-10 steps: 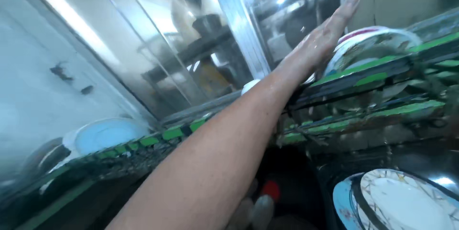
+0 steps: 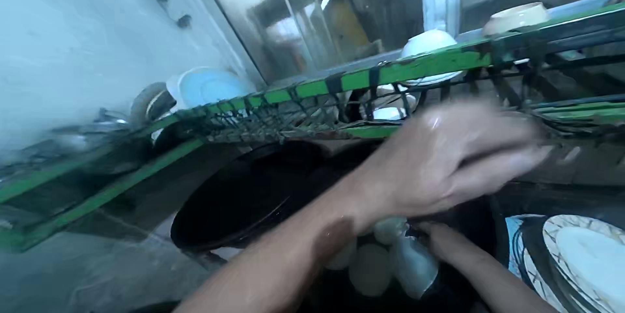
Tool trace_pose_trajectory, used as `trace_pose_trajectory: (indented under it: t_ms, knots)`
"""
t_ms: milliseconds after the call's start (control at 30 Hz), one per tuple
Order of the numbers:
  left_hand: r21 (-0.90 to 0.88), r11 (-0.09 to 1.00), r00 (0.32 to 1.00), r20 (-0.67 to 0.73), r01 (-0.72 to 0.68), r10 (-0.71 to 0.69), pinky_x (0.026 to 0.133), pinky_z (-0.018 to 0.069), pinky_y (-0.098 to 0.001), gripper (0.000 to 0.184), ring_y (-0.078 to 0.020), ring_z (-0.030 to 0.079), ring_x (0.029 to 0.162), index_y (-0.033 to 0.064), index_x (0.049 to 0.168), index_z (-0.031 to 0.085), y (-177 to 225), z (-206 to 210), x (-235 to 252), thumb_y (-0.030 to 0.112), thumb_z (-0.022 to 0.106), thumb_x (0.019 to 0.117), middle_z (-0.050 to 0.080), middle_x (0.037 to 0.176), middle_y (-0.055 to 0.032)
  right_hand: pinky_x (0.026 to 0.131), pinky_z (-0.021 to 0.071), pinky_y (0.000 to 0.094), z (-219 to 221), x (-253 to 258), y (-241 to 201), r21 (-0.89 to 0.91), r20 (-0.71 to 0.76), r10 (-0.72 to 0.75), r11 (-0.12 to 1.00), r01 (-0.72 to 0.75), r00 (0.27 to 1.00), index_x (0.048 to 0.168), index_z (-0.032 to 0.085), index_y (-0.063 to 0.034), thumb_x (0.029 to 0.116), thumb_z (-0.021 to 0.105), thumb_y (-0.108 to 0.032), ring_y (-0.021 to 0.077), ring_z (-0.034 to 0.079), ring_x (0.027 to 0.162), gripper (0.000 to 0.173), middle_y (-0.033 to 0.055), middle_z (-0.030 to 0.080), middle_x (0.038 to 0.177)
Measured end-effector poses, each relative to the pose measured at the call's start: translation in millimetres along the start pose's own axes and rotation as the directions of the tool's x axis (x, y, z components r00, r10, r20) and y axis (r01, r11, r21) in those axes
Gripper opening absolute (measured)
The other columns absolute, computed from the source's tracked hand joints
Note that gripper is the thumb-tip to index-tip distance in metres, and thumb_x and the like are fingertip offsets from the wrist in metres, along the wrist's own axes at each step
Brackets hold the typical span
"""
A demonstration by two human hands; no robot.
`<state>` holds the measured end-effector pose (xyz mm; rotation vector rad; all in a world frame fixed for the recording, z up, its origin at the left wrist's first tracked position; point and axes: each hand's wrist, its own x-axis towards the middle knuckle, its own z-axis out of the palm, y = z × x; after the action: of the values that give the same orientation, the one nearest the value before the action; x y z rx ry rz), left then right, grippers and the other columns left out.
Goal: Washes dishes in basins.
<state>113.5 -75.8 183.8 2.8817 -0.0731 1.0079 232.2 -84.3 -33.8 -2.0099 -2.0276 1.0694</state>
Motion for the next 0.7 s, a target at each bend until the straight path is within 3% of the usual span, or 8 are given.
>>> trace_pose_trajectory:
  t_ms: [33,67,133,200,267,400,567,700]
  knots:
    - [-0.075,0.979,0.975,0.13,0.19,-0.179,0.095,0.0533,-0.0316,0.028,-0.0125,0.067,0.103,0.0023,0.11,0.076,-6,4,-39,0.018,0.054,0.1028,0.074,0.105,-0.0078,0.115,0.0365,0.0574,1,4,0,-0.04,0.011,0.019,0.999,-0.019,1.0,0.152,0.049,-0.0114,0.1054,0.05,-0.017,0.038,0.047,0.14,0.047,0.0198,0.05,0.151]
    - [-0.106,0.9,0.885,0.262,0.423,-0.385,0.093,0.0545,-0.0331,0.025,-0.0139,0.068,0.101,0.0028,0.11,0.075,-14,8,-75,0.017,0.057,0.103,0.073,0.106,-0.0085,0.116,0.0357,0.0578,2,8,0,-0.08,0.027,0.039,0.996,-0.036,0.999,0.154,0.045,-0.0104,0.1056,0.05,-0.018,0.0388,0.046,0.141,0.049,0.0209,0.048,0.153]
    - [-0.032,0.62,0.562,0.46,0.784,-0.687,0.096,0.0529,-0.0412,0.024,-0.0204,0.067,0.105,0.0027,0.114,0.073,-40,21,-137,0.018,0.057,0.105,0.071,0.113,-0.0125,0.116,0.0338,0.0596,4,18,-2,-0.133,0.073,0.1,0.987,-0.089,0.992,0.157,0.038,-0.0074,0.1068,0.049,-0.021,0.0407,0.044,0.142,0.053,0.0238,0.045,0.154]
    - [0.087,0.381,0.278,0.539,0.921,-0.795,0.1,0.0489,-0.0497,0.028,-0.0297,0.065,0.11,0.0007,0.121,0.07,-66,37,-185,0.019,0.055,0.1062,0.068,0.121,-0.0189,0.115,0.0341,0.0614,5,28,0,-0.166,0.115,0.164,0.976,-0.144,0.98,0.158,0.034,-0.0044,0.1066,0.048,-0.022,0.0424,0.044,0.142,0.056,0.027,0.046,0.152]
    - [0.118,0.237,0.13,0.57,0.964,-0.812,0.102,0.0459,-0.0509,0.032,-0.0336,0.062,0.115,-0.0011,0.128,0.066,-78,50,-216,0.019,0.053,0.1072,0.065,0.125,-0.0231,0.115,0.0338,0.0617,8,38,3,-0.173,0.138,0.211,0.967,-0.186,0.968,0.156,0.035,-0.0009,0.1057,0.052,-0.025,0.0433,0.043,0.142,0.059,0.0289,0.045,0.151]
    - [0.165,0.244,0.086,0.636,0.956,-0.767,0.111,0.0399,-0.0525,0.036,-0.038,0.056,0.129,-0.0043,0.135,0.06,-83,77,-234,0.015,0.049,0.1072,0.06,0.135,-0.0265,0.121,0.0257,0.0563,16,45,1,-0.192,0.2,0.214,0.965,-0.176,0.956,0.154,0.034,0.007,0.1073,0.05,-0.018,0.0425,0.032,0.149,0.056,0.0308,0.036,0.157]
    - [0.281,0.326,0.076,0.642,0.902,-0.763,0.111,0.0378,-0.0611,0.037,-0.0464,0.05,0.134,-0.0091,0.136,0.056,-72,115,-244,0.011,0.05,0.1052,0.055,0.14,-0.0313,0.119,0.0302,0.0556,27,51,7,-0.111,0.151,0.199,0.977,-0.183,0.968,0.148,0.041,0.0103,0.1058,0.052,-0.012,0.0434,0.04,0.144,0.049,0.0321,0.043,0.151]
    - [0.362,0.287,-0.001,0.623,0.887,-0.782,0.109,0.0396,-0.0637,0.041,-0.0446,0.05,0.135,0.0028,0.141,0.057,-66,124,-242,0.016,0.054,0.1023,0.055,0.142,-0.0258,0.119,0.0297,0.059,28,51,1,-0.24,0.174,0.248,0.949,-0.204,0.953,0.153,0.038,0.0049,0.1037,0.057,-0.018,0.0429,0.038,0.145,0.058,0.0295,0.042,0.154]
